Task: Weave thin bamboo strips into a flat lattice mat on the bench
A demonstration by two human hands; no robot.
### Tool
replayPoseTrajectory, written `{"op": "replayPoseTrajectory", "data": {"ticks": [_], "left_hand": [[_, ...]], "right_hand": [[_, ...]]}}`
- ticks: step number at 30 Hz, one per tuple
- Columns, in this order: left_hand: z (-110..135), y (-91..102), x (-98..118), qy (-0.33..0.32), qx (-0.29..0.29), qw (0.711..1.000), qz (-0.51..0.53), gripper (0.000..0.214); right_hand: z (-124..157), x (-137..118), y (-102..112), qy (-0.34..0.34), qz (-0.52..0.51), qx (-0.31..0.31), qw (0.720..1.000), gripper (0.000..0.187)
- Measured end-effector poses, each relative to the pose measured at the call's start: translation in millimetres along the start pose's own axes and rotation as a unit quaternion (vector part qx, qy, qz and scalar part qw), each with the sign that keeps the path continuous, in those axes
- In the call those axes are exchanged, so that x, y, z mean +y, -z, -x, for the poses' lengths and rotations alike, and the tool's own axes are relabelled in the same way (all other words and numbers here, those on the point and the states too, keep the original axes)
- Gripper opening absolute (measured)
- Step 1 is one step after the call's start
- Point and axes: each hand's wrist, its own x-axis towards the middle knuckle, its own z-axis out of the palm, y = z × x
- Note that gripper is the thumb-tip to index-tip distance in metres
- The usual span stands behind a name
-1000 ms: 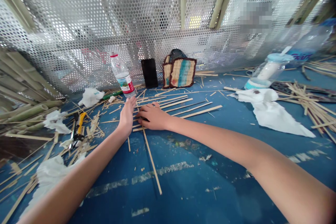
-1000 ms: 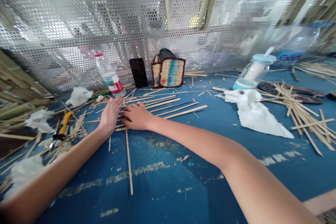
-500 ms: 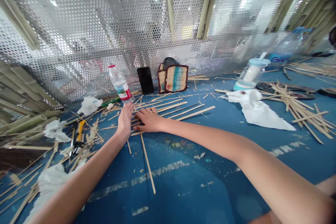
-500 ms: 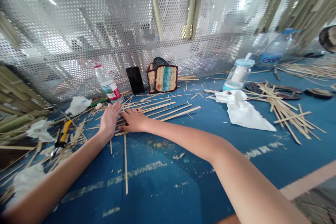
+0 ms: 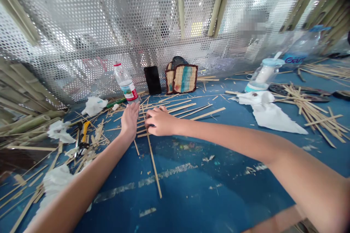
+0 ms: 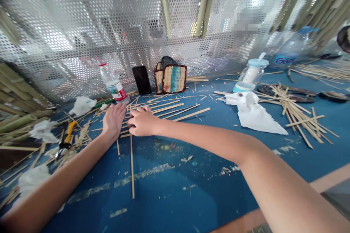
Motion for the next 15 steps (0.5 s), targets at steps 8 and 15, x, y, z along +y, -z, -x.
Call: {"op": "replayPoseTrajectory", "data": {"ticks": [8, 15], "left_hand": [[3, -1.4, -1, -0.012, 0.014, 0.999, 0.047, 0.046], [8, 6.4, 73, -0.098, -0.002, 0.994, 0.050, 0.024]], "right_hand": [[21, -6, -3, -0.010, -0.031, 0.048, 0.998, 0.018], [132, 41, 103, -0.125, 0.053, 0.178, 0.975, 0.021]]}}
